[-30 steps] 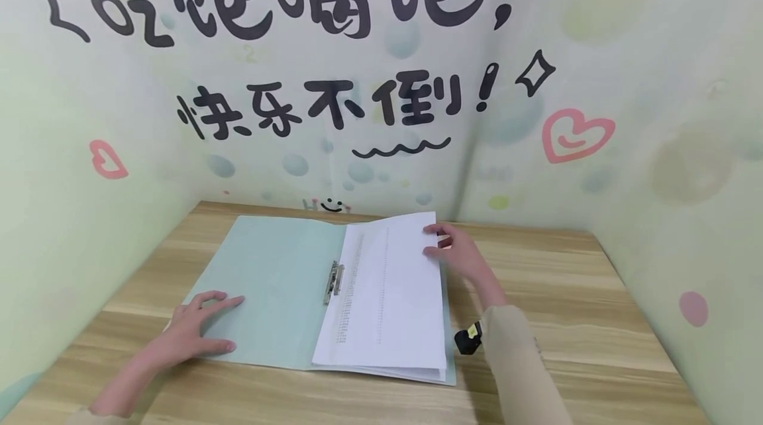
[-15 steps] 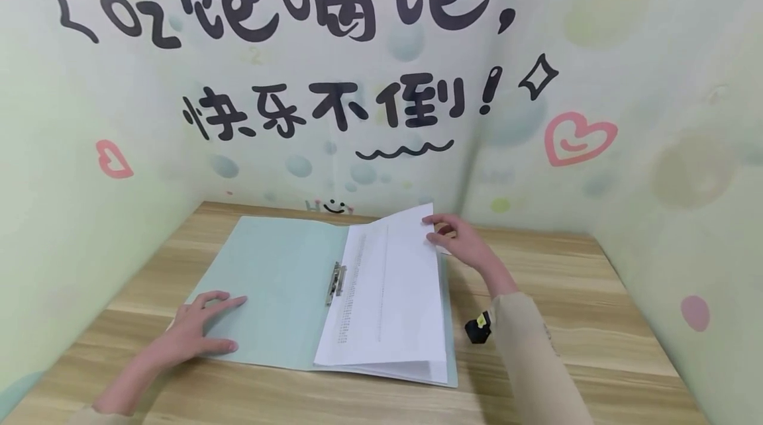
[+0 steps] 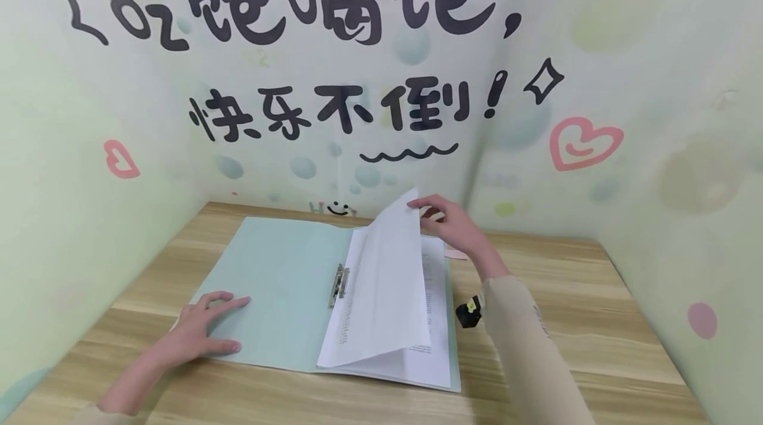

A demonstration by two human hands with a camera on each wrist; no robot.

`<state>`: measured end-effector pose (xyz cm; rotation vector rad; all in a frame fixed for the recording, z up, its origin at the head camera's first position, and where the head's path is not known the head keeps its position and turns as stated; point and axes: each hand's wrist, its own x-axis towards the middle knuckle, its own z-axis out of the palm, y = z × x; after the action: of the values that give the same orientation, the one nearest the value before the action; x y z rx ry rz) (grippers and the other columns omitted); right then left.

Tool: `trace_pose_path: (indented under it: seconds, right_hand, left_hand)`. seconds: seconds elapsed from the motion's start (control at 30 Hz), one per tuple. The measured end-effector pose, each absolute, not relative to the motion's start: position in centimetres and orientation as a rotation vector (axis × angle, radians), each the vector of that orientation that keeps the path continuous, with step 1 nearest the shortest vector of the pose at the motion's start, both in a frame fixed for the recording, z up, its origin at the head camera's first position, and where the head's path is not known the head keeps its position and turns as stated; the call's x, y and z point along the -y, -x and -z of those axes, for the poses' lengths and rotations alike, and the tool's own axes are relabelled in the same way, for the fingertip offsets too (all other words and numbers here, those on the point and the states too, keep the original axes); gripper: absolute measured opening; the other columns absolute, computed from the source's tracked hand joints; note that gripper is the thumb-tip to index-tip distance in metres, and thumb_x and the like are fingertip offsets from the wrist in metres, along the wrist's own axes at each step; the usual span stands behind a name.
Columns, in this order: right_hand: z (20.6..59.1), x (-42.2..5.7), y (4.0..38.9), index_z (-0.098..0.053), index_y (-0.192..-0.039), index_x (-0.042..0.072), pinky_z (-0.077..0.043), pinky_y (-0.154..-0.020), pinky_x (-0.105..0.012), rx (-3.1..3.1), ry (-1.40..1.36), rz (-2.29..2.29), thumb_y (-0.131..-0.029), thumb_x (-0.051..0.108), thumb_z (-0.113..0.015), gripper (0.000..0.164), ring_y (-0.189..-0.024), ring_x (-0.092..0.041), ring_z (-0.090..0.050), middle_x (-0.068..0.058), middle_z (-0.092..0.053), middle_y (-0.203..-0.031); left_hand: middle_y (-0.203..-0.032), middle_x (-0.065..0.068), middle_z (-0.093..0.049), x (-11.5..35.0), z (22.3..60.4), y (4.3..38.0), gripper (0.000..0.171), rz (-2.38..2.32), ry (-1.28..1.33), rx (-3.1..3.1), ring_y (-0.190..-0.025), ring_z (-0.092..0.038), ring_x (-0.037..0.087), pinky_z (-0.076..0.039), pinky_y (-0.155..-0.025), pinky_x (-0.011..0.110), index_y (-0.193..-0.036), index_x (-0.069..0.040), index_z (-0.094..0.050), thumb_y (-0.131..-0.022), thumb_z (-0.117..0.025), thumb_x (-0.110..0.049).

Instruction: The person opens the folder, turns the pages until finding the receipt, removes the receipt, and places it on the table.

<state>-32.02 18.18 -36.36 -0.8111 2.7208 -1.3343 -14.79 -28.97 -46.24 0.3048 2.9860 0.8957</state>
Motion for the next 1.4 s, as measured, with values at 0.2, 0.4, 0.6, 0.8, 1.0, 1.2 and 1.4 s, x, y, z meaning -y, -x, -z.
trace_pose_path:
  seconds: [0.2,0.4,0.6,0.8,1.0,1.2,1.4]
  right_hand:
    - [35.5,-15.8,32.4,-0.063,-0.131,0.017,-0.049,-0.093,-0.032,-2.731,0.843,1.368,-0.095,0.012,-0.062,0.036,-0.110,-0.023,-0.058,-0.006,-0.061,-0.132]
    - [34.9,-13.2,32.8,-0.061,-0.132,0.015,-0.050,-0.092,-0.033,-2.733,0.903,1.403,-0.095,0.014,-0.064,0.037,-0.109,-0.023,-0.057,-0.006,-0.060,-0.132]
    - [34.5,-10.3,33.2,-0.061,-0.131,0.013,-0.050,-0.095,-0.041,-2.654,0.969,1.493,-0.093,0.010,-0.065,0.039,-0.111,-0.028,-0.057,-0.008,-0.059,-0.132]
    - [34.4,-7.4,33.7,-0.060,-0.132,0.013,-0.051,-0.096,-0.041,-2.615,1.026,1.505,-0.092,0.008,-0.066,0.041,-0.112,-0.027,-0.057,-0.009,-0.057,-0.132]
    - [34.8,-4.9,33.8,-0.058,-0.135,0.015,-0.050,-0.100,-0.044,-2.569,1.015,1.534,-0.092,0.013,-0.068,0.044,-0.115,-0.025,-0.056,-0.009,-0.054,-0.135]
    - [36.0,-2.0,33.8,-0.054,-0.138,0.019,-0.051,-0.101,-0.041,-2.515,0.998,1.574,-0.091,0.018,-0.071,0.050,-0.119,-0.023,-0.057,-0.004,-0.052,-0.140]
    - [37.2,0.3,33.5,-0.050,-0.141,0.027,-0.053,-0.101,-0.039,-2.450,0.953,1.609,-0.088,0.022,-0.074,0.058,-0.123,-0.021,-0.058,0.001,-0.051,-0.144]
  left_hand:
    - [-0.140,0.018,-0.043,29.2,46.4,14.7,0.076,-0.912,-0.297,-2.980,-0.112,-0.036,0.044,-0.039,-0.084,0.044,-0.137,-0.016,-0.059,-0.069,-0.087,-0.040]
    - [-0.140,0.018,-0.043,29.3,46.5,14.9,0.076,-0.936,-0.299,-2.975,-0.113,-0.035,0.043,-0.040,-0.085,0.045,-0.136,-0.016,-0.059,-0.069,-0.087,-0.040]
    - [-0.141,0.019,-0.044,29.3,46.4,14.7,0.076,-0.955,-0.321,-2.965,-0.113,-0.037,0.044,-0.041,-0.084,0.044,-0.136,-0.015,-0.059,-0.069,-0.087,-0.039]
    - [-0.141,0.019,-0.044,29.4,46.4,14.7,0.075,-0.968,-0.331,-2.964,-0.112,-0.037,0.043,-0.040,-0.084,0.042,-0.135,-0.014,-0.059,-0.069,-0.087,-0.037]
    - [-0.141,0.019,-0.045,29.6,46.2,14.7,0.074,-0.987,-0.332,-2.952,-0.113,-0.038,0.043,-0.040,-0.085,0.041,-0.134,-0.015,-0.061,-0.068,-0.088,-0.034]
    - [-0.141,0.019,-0.046,30.0,46.2,14.8,0.074,-0.995,-0.346,-2.941,-0.113,-0.040,0.042,-0.040,-0.085,0.041,-0.134,-0.015,-0.061,-0.068,-0.088,-0.033]
    - [-0.140,0.018,-0.050,30.5,46.4,15.0,0.071,-1.003,-0.407,-2.953,-0.117,-0.043,0.043,-0.039,-0.088,0.044,-0.132,-0.014,-0.061,-0.069,-0.088,-0.032]
